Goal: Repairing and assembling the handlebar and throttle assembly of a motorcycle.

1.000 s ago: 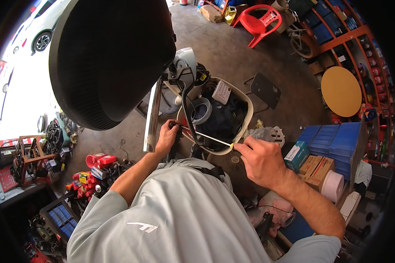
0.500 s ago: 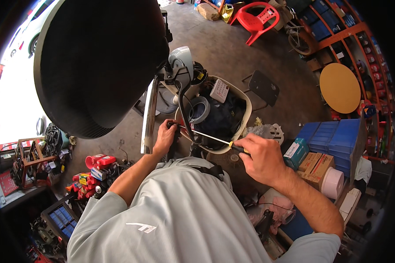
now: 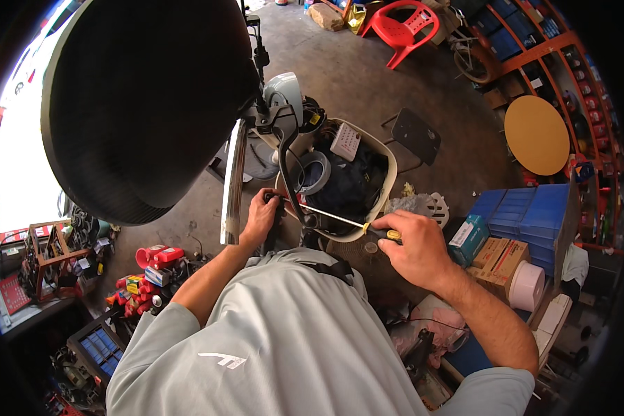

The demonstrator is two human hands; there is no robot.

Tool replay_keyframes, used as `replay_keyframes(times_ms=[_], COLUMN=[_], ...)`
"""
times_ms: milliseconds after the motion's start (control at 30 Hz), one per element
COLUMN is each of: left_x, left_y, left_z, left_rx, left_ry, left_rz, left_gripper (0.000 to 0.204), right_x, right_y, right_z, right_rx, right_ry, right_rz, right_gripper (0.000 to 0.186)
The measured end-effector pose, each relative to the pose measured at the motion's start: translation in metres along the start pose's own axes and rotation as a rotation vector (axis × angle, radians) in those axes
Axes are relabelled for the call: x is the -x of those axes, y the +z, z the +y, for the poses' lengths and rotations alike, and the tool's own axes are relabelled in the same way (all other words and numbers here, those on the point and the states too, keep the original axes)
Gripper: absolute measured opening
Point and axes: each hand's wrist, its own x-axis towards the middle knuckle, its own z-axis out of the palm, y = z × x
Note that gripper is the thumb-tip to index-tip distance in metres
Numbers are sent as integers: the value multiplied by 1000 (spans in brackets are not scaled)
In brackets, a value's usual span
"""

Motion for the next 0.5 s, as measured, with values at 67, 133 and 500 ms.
replay_keyframes(times_ms=[67,133,500], left_x=[1,1,-15], left_y=[1,1,-2], left_z=[1,3,-36], left_rx=[1,-7,-123], left_ry=[5,-7,294], left_rz=[4,1,76], left_gripper=[22,21,23], right_x=[0,0,12], right_y=[1,1,9], right_z=[4,5,6], right_rx=[-47,-41,-47], right_ry=[3,-1,-81], right_rz=[11,14,85], right_gripper=[28,29,28])
